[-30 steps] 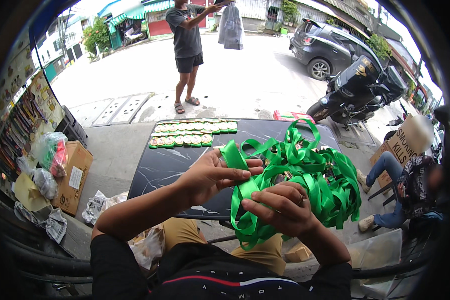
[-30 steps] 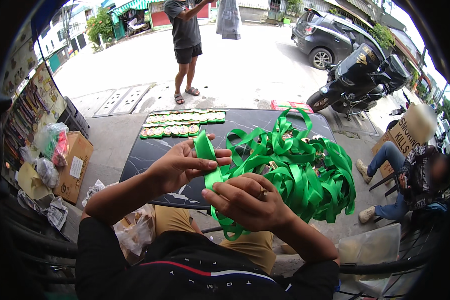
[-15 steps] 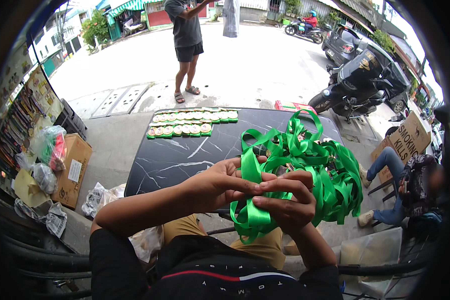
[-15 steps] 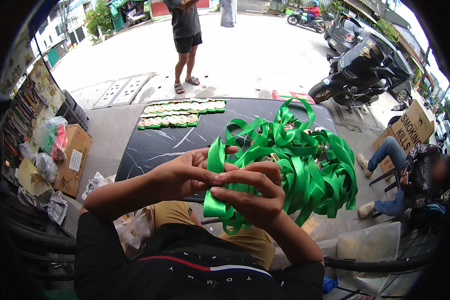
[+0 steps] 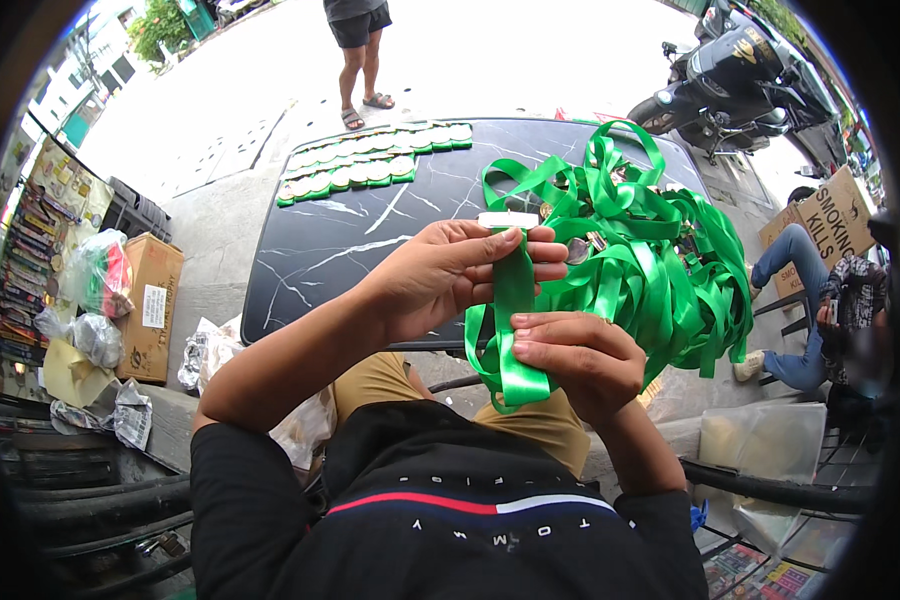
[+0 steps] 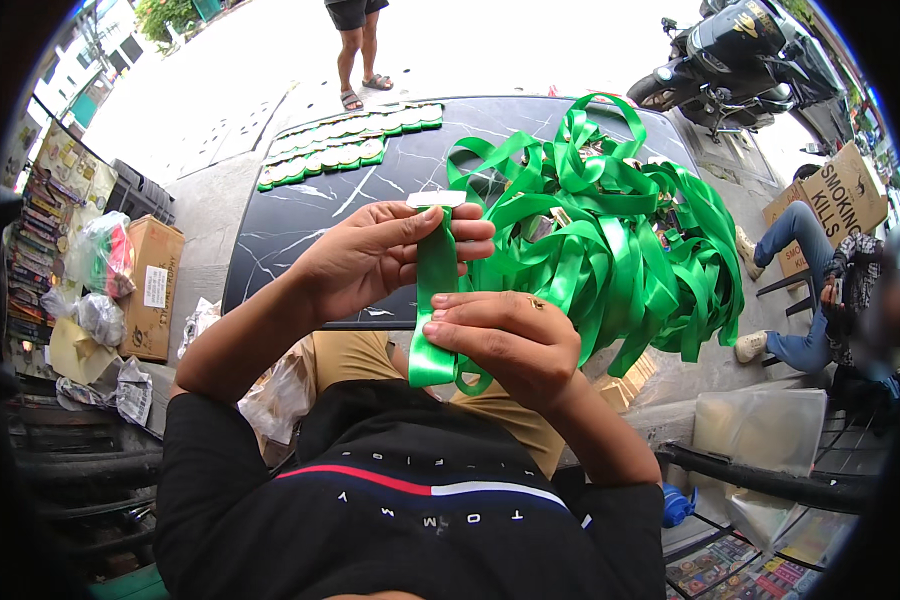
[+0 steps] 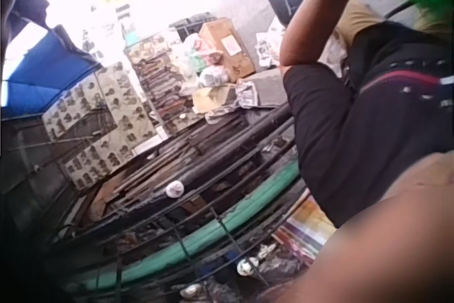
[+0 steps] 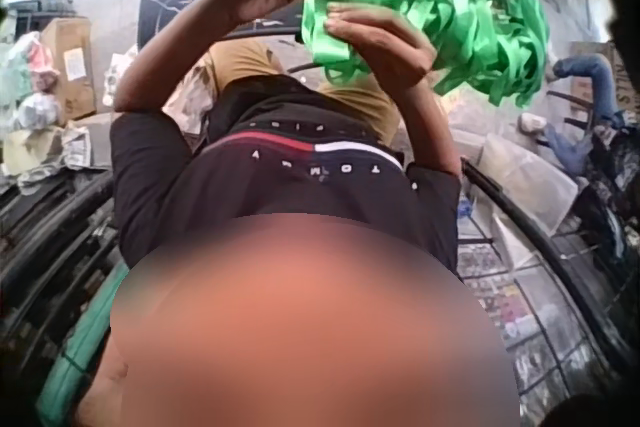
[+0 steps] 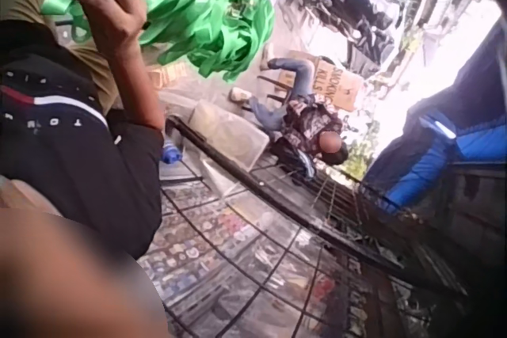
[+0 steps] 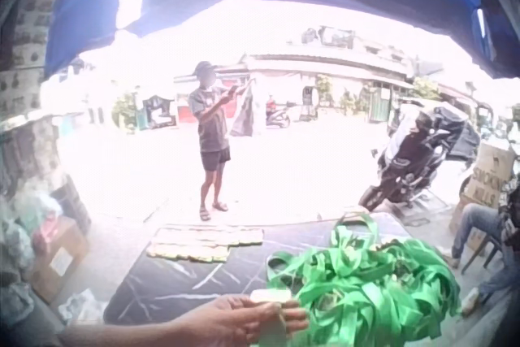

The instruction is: The person attaches green ribbons to small medals at a street-side stall. They repeatedly pick a ribbon, thread it through the medal, and place the finished item on a table. A bystander sits nearby and a motorcyclist passes in the background.

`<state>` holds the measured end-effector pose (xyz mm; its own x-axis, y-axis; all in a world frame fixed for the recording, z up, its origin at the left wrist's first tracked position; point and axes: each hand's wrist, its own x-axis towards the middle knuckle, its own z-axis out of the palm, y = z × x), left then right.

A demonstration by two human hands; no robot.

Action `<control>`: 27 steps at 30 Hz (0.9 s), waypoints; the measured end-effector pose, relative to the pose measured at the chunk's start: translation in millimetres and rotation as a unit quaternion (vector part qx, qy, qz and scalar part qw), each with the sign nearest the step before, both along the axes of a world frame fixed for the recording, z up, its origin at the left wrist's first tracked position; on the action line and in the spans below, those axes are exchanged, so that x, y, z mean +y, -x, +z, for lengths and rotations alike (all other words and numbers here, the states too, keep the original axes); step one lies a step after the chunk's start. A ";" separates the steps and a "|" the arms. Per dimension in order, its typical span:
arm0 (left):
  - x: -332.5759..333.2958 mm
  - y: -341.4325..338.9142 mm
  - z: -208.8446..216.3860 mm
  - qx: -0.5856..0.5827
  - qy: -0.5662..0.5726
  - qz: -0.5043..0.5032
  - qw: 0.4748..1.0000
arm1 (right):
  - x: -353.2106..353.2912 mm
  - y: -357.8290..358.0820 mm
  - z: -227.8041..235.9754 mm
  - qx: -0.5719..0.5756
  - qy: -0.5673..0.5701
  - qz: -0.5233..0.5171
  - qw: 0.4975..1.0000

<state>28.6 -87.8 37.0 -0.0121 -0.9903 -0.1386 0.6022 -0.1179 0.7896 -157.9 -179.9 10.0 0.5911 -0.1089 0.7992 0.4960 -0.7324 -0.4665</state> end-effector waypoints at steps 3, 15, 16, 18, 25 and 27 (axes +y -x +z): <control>4.0 11.9 -5.8 -0.078 0.039 0.017 0.996 | 11.8 4.4 -12.0 0.041 -0.193 -0.008 0.980; 17.3 44.7 -12.6 -0.180 0.119 0.044 0.976 | 12.2 9.2 -22.7 0.075 -0.482 0.013 0.873; 18.1 46.8 -13.3 -0.200 0.136 0.057 0.969 | 10.9 9.3 -22.2 0.080 -0.479 0.018 0.874; 18.9 48.6 -14.9 -0.226 0.152 0.069 0.960 | 9.5 8.9 -23.0 0.095 -0.477 0.015 0.874; 25.3 37.4 -12.3 -0.245 0.138 0.108 0.953 | 15.9 2.4 -31.1 0.046 -0.587 0.104 0.802; 34.2 32.3 -6.3 -0.256 0.167 0.110 0.946 | 17.2 0.0 -30.3 0.029 -0.622 0.103 0.776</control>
